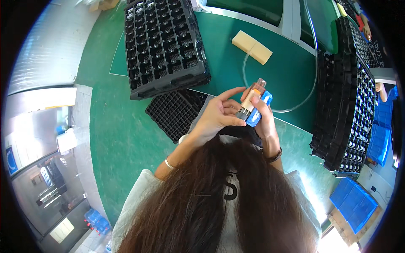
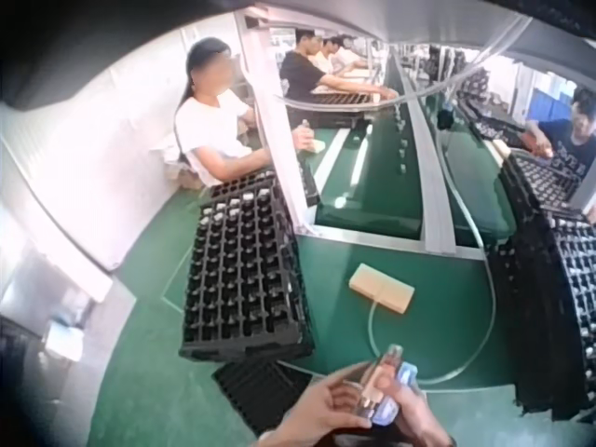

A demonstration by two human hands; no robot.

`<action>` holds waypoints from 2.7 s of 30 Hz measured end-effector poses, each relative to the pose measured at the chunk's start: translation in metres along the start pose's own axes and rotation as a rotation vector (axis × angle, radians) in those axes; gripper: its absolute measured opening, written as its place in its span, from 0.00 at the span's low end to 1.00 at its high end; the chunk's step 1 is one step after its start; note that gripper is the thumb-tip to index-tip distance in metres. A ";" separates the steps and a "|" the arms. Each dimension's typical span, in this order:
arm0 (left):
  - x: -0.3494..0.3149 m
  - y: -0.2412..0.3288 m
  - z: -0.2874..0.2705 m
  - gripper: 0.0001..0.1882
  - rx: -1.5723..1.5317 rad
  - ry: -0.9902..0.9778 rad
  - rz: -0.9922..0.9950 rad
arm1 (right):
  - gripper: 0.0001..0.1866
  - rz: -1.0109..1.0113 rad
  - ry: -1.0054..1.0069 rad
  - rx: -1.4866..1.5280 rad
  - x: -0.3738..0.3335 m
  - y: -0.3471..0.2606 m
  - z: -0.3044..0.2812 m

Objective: Testing small electronic components using a specialized testing jig and sorting them into plastic trays.

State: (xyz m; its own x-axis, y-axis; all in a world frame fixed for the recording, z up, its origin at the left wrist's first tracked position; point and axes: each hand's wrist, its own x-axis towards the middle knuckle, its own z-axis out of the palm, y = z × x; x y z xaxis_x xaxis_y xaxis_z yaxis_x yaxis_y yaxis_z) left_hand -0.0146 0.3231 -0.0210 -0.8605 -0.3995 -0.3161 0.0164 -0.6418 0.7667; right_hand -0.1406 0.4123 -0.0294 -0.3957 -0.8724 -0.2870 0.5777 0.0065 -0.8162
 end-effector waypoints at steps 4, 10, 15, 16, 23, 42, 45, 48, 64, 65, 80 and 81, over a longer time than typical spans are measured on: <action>0.008 -0.012 0.005 0.39 -0.066 0.146 0.092 | 0.21 -0.164 0.089 -0.085 0.028 -0.008 -0.013; 0.002 -0.006 -0.003 0.25 0.074 0.131 0.096 | 0.17 -0.701 0.326 -0.874 0.132 -0.033 -0.065; -0.011 -0.002 -0.003 0.17 0.038 0.135 0.080 | 0.18 -0.716 0.280 -1.034 0.150 -0.034 -0.053; -0.014 0.001 -0.002 0.17 0.038 0.134 0.071 | 0.18 -0.711 0.261 -1.035 0.152 -0.033 -0.053; -0.036 0.028 -0.011 0.14 0.116 0.106 0.188 | 0.37 -0.629 0.335 -1.142 0.124 -0.046 -0.049; -0.050 0.028 -0.016 0.12 0.160 0.172 0.266 | 0.21 -0.780 0.369 -1.063 0.142 -0.024 -0.052; -0.051 0.029 -0.017 0.12 0.158 0.161 0.266 | 0.27 -0.820 0.355 -1.089 0.135 -0.026 -0.049; -0.058 0.035 -0.019 0.11 0.180 0.192 0.269 | 0.32 -0.747 0.365 -1.143 0.119 -0.031 -0.046; 0.041 0.207 -0.121 0.09 1.410 0.583 0.774 | 0.13 -0.513 -0.113 -0.797 0.206 -0.060 -0.063; 0.059 0.219 -0.138 0.09 1.569 0.613 0.820 | 0.14 -0.524 -0.012 -0.927 0.225 -0.067 -0.068; 0.137 0.262 -0.231 0.10 1.456 0.567 0.522 | 0.21 -0.760 0.701 -1.160 0.416 -0.129 -0.161; 0.135 0.263 -0.231 0.10 1.509 0.543 0.559 | 0.21 -0.753 0.703 -1.162 0.417 -0.127 -0.158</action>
State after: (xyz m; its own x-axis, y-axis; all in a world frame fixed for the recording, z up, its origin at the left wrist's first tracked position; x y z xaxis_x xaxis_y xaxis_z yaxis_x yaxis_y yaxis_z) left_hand -0.0092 -0.0511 0.0086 -0.6518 -0.7116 0.2622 -0.5041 0.6648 0.5513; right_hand -0.4919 0.1251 -0.1245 -0.7654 -0.4536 0.4565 -0.6221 0.3398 -0.7054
